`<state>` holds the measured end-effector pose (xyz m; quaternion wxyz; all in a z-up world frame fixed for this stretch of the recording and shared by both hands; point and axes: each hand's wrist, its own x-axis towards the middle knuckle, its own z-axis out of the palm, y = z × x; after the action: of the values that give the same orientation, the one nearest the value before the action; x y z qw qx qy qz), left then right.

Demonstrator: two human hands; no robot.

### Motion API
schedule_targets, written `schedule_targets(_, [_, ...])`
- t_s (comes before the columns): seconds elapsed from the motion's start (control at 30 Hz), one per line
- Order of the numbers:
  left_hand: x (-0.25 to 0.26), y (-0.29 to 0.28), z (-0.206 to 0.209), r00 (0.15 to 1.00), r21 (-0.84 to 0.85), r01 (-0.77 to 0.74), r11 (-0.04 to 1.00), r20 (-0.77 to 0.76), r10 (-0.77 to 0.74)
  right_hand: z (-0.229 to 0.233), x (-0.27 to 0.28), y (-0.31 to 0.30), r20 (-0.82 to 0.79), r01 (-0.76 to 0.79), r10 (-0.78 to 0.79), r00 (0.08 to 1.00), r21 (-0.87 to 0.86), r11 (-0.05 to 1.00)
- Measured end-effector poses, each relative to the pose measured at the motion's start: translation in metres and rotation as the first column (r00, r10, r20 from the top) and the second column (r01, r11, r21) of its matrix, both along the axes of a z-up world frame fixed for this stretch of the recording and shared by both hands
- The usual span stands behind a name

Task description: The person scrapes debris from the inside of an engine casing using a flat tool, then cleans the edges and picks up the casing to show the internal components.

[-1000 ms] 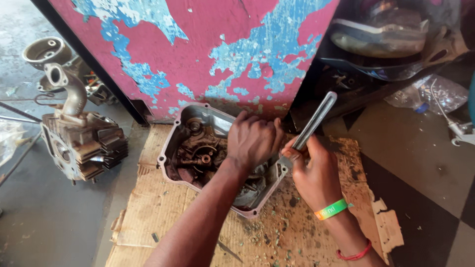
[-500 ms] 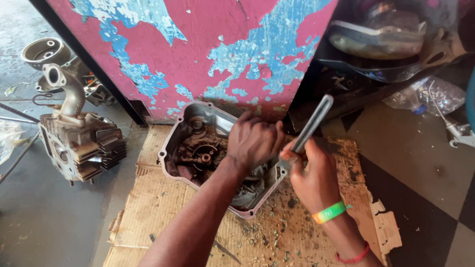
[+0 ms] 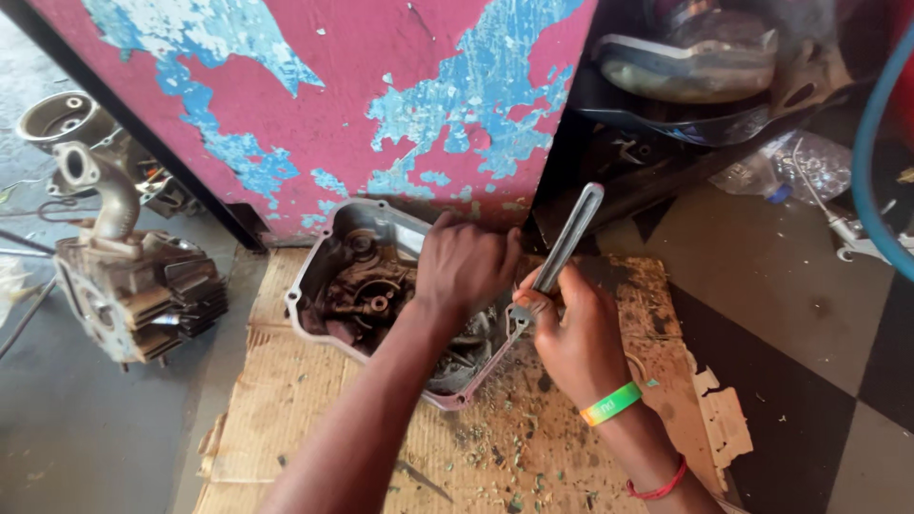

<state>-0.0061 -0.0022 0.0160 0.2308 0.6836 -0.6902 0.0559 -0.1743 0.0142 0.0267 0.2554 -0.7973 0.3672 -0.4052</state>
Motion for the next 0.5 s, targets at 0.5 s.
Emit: schedule_targets(0.5, [-0.026,0.006,-0.01,0.96,-0.46,-0.225,0.859,-0.255,0.115,-0.002,0.001,-0.002,0.092,0.002,-0.02,0.996,0.201,0.979])
